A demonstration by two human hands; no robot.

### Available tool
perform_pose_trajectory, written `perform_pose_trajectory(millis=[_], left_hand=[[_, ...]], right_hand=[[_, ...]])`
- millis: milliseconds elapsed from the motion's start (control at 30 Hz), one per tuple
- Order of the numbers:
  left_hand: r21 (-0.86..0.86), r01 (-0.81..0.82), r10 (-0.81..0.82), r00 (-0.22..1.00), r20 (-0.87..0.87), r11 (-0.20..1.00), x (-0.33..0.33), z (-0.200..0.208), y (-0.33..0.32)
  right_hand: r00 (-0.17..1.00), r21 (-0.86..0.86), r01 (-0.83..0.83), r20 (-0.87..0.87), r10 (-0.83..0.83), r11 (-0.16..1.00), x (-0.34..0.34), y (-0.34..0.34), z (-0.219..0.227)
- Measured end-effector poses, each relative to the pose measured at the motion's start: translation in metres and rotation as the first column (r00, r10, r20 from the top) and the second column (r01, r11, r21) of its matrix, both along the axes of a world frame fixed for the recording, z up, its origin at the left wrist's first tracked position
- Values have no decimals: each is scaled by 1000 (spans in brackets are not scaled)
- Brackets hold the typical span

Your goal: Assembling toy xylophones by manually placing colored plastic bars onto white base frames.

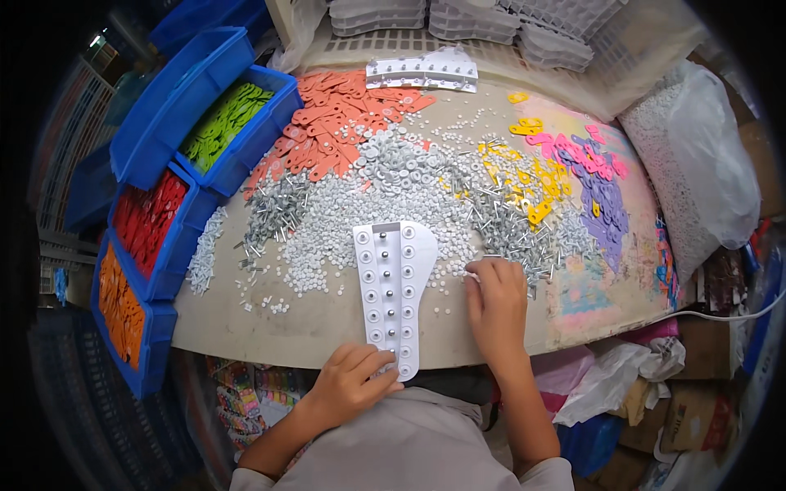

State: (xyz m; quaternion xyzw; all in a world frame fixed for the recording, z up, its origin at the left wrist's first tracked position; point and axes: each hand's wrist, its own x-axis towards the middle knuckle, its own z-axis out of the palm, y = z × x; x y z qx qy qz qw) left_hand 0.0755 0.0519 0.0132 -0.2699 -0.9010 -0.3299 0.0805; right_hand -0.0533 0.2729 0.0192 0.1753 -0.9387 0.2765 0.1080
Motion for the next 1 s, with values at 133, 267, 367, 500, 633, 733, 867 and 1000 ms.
perform_pose_trajectory(millis=[133,267,367,500,633,733,867,1000], left_hand=[[80,-181,187,979,-77,980,3,2,-14],[274,-534,495,845,203,800,-26,-4,-46],[193,-527,529,847,49,827,-82,7,-52],[222,-440,468,880,-87,870,-154,-5,-54],[145,-415,427,902,-64,898,-206,-17,-57],[97,-407,411,912,-19,908,-225,-24,-53],[57,-301,302,953,-12,952,-236,-33,-43],[-2,-251,251,967,-43,968,-241,-43,-37]], right_hand=[[996,23,20,-92,-18,1000,-24,4,-5],[991,60,-5,-137,13,998,-53,-3,-3],[987,21,-81,-141,83,996,-85,-18,-2],[978,-12,-187,-97,185,982,-137,-41,-8],[976,83,-211,-27,214,974,-154,-62,-13],[978,150,-205,-6,208,967,-156,-65,-22],[984,133,-173,-28,178,976,-155,-67,-30],[980,122,-188,-42,194,975,-155,-65,-33]])
